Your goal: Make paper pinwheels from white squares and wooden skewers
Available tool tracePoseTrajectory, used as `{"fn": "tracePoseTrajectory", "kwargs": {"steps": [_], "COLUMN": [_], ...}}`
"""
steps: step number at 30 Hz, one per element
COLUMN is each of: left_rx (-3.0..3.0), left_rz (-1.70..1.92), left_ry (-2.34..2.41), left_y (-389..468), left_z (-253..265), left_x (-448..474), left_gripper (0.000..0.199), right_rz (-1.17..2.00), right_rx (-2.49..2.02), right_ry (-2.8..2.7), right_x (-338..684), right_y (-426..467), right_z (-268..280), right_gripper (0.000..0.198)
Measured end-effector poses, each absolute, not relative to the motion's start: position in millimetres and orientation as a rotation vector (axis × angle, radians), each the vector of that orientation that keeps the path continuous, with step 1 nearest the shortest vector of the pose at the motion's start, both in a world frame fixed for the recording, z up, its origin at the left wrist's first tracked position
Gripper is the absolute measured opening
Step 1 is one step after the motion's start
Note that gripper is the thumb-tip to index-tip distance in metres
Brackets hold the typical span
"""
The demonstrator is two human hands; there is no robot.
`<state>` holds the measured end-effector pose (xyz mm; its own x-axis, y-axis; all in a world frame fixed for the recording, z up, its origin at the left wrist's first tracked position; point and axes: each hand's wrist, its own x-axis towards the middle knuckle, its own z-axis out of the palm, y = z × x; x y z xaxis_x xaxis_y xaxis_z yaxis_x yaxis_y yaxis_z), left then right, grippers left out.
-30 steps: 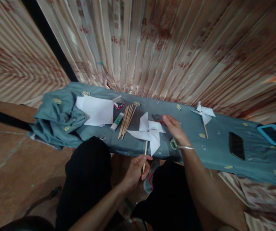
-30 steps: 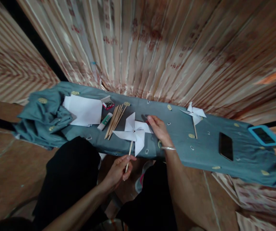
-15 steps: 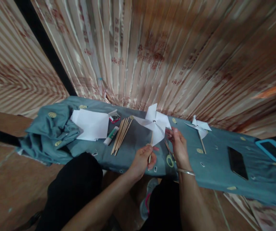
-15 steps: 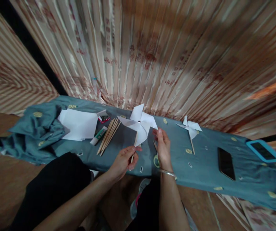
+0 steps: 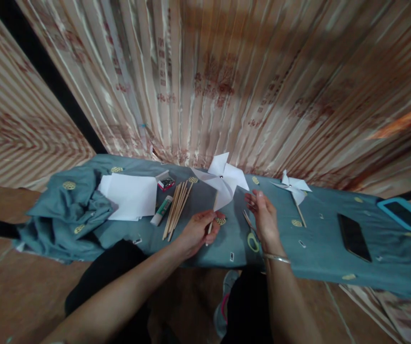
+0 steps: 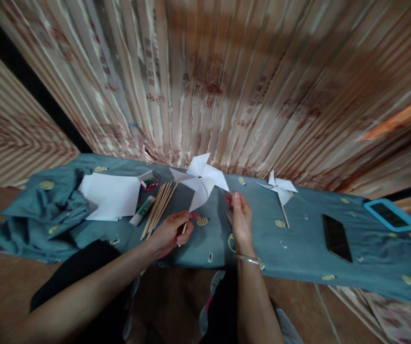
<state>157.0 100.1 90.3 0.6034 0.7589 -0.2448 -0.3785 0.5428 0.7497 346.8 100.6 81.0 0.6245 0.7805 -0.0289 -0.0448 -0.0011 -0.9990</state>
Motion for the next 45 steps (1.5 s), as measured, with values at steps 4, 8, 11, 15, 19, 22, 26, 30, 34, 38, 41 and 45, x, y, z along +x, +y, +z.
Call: {"fn": "tracePoseTrajectory", "kwargs": {"steps": [4, 8, 11, 15, 19, 22, 26, 30, 34, 38, 41, 45], "left_rx": [0.720, 0.729, 0.747, 0.785, 0.794, 0.808, 0.818, 0.819, 0.843, 0.824, 0.805, 0.793], "left_rz": [0.743, 0.748, 0.757, 0.765, 0.775, 0.775, 0.768, 0.761, 0.746, 0.752, 0.747, 0.746], "left_ry": [0.605, 0.618, 0.641, 0.656, 0.667, 0.680, 0.681, 0.682, 0.690, 0.689, 0.673, 0.662], "left_y": [102, 103, 105, 104, 104, 104, 104, 104, 105, 105, 104, 103], "left_z": [86, 80, 78, 79, 81, 80, 78, 75, 74, 75, 74, 73], "left_x": [158, 156, 153, 153, 154, 153, 152, 152, 152, 152, 152, 154], "left_gripper": [0.037, 0.042, 0.041, 0.043, 0.041, 0.039, 0.041, 0.046, 0.049, 0.051, 0.049, 0.049], "right_rz": [0.719, 0.896, 0.969, 1.029, 1.069, 1.090, 1.105, 1.134, 1.185, 1.197, 1.190, 1.191], "right_rx": [-1.472, -1.440, -1.401, -1.329, -1.272, -1.243, -1.216, -1.208, -1.151, -1.126, -1.131, -1.150], "right_ry": [-0.660, -0.788, -0.886, -0.897, -0.843, -0.816, -0.812, -0.830, -0.757, -0.741, -0.742, -0.732], "right_x": [338, 319, 307, 297, 292, 289, 287, 284, 282, 284, 283, 280], "right_y": [99, 93, 89, 91, 95, 96, 97, 97, 97, 97, 97, 97], "right_z": [80, 82, 84, 84, 84, 86, 87, 87, 90, 91, 91, 92], "right_gripper": [0.050, 0.047, 0.039, 0.029, 0.026, 0.028, 0.027, 0.029, 0.028, 0.027, 0.029, 0.029]}}
